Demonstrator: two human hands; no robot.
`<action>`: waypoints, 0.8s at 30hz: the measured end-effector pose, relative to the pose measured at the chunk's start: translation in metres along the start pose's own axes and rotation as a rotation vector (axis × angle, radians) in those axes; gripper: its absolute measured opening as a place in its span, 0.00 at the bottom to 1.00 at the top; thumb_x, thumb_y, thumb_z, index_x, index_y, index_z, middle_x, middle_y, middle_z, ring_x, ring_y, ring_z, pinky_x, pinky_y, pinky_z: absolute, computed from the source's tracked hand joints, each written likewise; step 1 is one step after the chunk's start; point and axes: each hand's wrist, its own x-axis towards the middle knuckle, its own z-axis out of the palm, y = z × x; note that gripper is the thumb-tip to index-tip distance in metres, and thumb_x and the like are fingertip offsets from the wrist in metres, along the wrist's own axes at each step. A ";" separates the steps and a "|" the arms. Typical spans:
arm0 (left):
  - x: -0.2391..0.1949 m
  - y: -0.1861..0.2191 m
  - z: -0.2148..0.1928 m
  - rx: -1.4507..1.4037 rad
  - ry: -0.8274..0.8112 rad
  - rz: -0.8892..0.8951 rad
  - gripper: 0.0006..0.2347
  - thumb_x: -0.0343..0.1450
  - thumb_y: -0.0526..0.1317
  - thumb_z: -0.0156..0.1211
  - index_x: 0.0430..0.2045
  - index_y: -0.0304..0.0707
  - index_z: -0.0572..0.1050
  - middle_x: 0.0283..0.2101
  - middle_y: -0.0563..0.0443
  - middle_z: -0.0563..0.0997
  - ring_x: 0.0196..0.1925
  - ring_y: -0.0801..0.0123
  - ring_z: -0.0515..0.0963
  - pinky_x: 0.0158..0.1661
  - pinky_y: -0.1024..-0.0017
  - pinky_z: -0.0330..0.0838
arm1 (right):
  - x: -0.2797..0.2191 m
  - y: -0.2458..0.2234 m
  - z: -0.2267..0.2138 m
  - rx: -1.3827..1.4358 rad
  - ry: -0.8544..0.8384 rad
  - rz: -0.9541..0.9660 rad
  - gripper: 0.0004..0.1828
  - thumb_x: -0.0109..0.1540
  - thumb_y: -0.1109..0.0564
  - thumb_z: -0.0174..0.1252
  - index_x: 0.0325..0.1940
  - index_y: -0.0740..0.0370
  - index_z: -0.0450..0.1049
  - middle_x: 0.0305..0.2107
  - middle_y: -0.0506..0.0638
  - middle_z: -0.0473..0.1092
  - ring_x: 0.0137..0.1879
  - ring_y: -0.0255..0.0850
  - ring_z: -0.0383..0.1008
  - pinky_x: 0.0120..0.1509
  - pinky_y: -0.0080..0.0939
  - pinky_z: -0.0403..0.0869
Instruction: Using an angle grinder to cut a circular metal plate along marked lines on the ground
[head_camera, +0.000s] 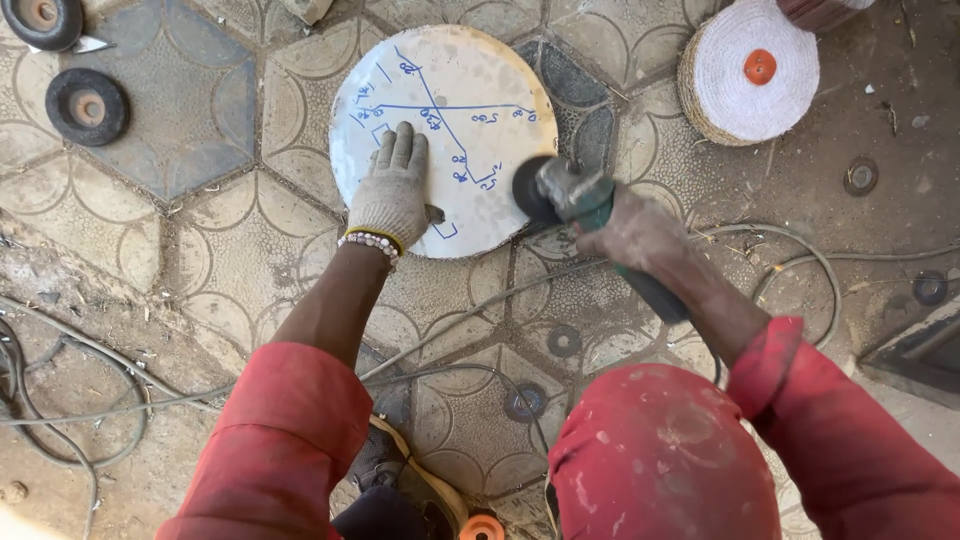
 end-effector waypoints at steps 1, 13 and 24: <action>0.000 0.000 0.000 -0.003 -0.001 -0.002 0.57 0.75 0.60 0.85 0.97 0.37 0.52 0.99 0.34 0.48 1.00 0.38 0.48 0.94 0.44 0.49 | 0.002 -0.005 -0.004 0.060 0.036 -0.016 0.39 0.69 0.50 0.83 0.80 0.60 0.72 0.51 0.68 0.84 0.53 0.63 0.90 0.67 0.69 0.87; 0.001 -0.001 -0.002 0.002 -0.001 -0.011 0.57 0.75 0.62 0.85 0.97 0.38 0.53 0.99 0.35 0.49 1.00 0.39 0.48 0.94 0.45 0.49 | 0.028 0.041 0.026 0.045 0.136 -0.122 0.42 0.67 0.48 0.81 0.81 0.62 0.73 0.54 0.68 0.84 0.58 0.66 0.90 0.68 0.71 0.86; -0.006 0.002 -0.004 -0.010 0.012 -0.021 0.57 0.75 0.61 0.85 0.97 0.37 0.53 0.99 0.34 0.49 1.00 0.39 0.48 0.94 0.46 0.48 | 0.016 0.039 0.035 0.006 0.084 -0.110 0.42 0.68 0.56 0.79 0.84 0.69 0.72 0.57 0.76 0.84 0.62 0.73 0.91 0.73 0.71 0.86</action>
